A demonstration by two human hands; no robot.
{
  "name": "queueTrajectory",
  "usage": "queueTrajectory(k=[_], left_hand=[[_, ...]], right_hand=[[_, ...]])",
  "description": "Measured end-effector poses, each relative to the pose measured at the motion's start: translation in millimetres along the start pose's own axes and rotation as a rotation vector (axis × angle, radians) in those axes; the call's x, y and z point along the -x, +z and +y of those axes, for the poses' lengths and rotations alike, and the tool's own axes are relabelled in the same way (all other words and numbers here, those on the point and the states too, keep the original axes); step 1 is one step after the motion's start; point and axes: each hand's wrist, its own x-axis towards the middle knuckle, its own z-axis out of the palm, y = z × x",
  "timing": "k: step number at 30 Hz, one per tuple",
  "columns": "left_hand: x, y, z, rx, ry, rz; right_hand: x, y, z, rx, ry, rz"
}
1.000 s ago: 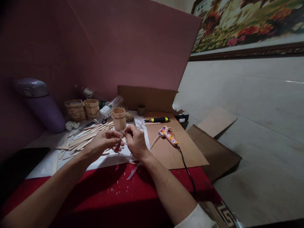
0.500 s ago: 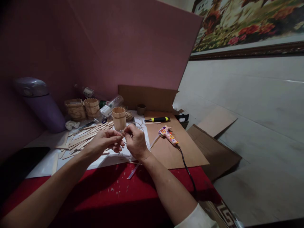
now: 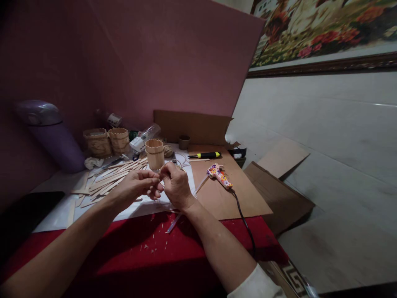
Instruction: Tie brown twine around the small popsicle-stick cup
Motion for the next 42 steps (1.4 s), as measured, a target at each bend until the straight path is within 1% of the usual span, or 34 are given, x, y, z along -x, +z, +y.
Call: queueTrajectory(k=[4, 11, 18, 30, 36, 42], left_hand=[[-1.0, 0.3, 0.0, 0.037, -0.009, 0.007], [-0.5, 0.8, 0.9, 0.037, -0.024, -0.001], [-0.7, 1.2, 0.8, 0.062, -0.030, 0.032], [-0.8, -0.7, 0.4, 0.082, -0.018, -0.016], [-1.6, 0.2, -0.2, 0.086, -0.011, 0.016], [-1.2, -0.7, 0.4, 0.115, -0.007, -0.002]], right_hand=[[0.0, 0.4, 1.3, 0.017, -0.017, -0.004], [1.1, 1.0, 0.4, 0.014, -0.027, 0.000], [1.2, 1.3, 1.2, -0.012, -0.030, 0.035], [1.3, 2.5, 3.3, -0.024, -0.068, 0.058], [1.0, 2.0, 2.6, -0.019, -0.070, 0.067], [1.1, 2.2, 2.2, -0.032, -0.071, 0.071]])
